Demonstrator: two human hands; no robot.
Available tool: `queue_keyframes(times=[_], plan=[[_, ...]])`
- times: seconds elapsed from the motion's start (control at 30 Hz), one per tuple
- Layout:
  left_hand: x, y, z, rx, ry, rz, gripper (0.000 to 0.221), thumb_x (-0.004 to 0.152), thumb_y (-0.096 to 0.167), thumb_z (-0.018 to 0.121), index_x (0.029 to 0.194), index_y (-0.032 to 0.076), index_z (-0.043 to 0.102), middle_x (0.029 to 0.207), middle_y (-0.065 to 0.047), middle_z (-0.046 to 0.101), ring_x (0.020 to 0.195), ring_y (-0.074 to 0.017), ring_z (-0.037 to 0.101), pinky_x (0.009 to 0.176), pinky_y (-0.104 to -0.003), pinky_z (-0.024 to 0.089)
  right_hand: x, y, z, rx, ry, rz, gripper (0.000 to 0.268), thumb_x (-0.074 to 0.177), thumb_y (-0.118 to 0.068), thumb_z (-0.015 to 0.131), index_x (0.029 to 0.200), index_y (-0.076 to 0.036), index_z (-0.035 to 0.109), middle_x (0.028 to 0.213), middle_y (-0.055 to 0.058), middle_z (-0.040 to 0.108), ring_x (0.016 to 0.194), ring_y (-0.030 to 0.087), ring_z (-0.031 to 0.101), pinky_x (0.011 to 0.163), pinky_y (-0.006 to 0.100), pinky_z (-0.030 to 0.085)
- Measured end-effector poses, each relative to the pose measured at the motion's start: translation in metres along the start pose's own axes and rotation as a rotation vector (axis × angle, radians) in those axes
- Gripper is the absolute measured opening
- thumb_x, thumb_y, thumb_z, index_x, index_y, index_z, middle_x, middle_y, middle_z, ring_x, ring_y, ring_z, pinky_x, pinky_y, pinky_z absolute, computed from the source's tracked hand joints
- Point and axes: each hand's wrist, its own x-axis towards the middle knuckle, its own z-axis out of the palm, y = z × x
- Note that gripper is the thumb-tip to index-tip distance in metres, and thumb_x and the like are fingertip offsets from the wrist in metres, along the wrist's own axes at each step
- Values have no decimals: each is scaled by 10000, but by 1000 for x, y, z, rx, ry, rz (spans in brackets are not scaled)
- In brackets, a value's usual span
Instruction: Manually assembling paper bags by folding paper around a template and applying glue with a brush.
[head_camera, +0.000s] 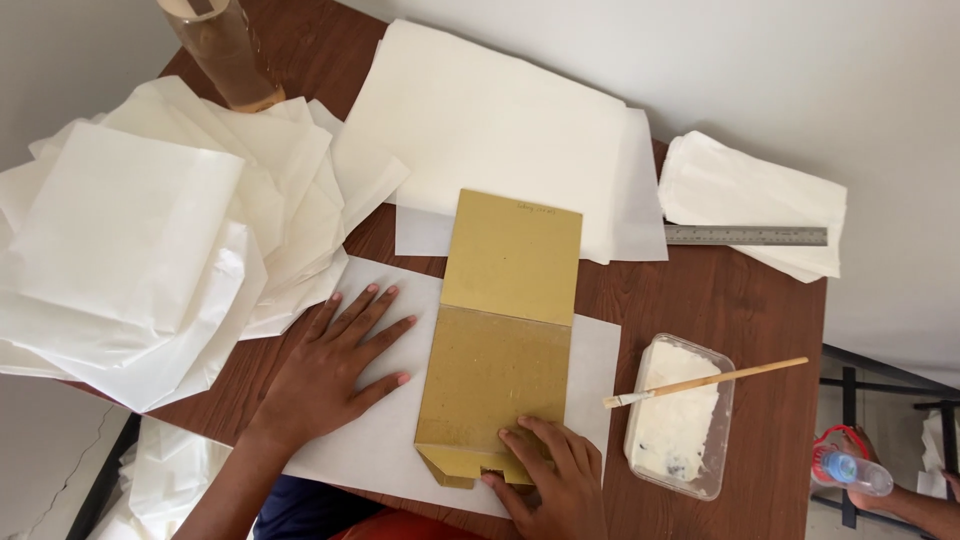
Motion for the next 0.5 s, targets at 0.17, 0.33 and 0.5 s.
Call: queue_keyframes(times=[0.17, 0.33, 0.5], plan=[[-1, 1, -3, -10, -53, -3, 717, 962, 583, 553, 1564, 211, 438, 1694, -103, 306, 1570, -277, 276, 1275, -509, 184, -8, -6, 6, -48, -43, 121, 466, 827, -570, 763, 1200, -292, 740, 1368, -23, 629, 1224, 230, 585, 1013, 440, 427], [0, 0, -4, 5, -63, 9, 774, 943, 626, 550, 1583, 214, 408, 1708, -99, 274, 1582, -287, 245, 1282, -505, 158, 7, -11, -20, 25, -229, 72, 621, 823, -468, 721, 1405, -274, 621, 1578, 47, 438, 1497, 307, 344, 1218, 682, 42], [2, 0, -5, 2, -49, 8, 761, 934, 624, 566, 1563, 212, 440, 1703, -95, 288, 1575, -296, 266, 1275, -517, 190, 7, -7, -20, 144, -263, 113, 654, 860, -392, 770, 1456, -209, 573, 1607, 45, 433, 1530, 299, 312, 1219, 685, -15]])
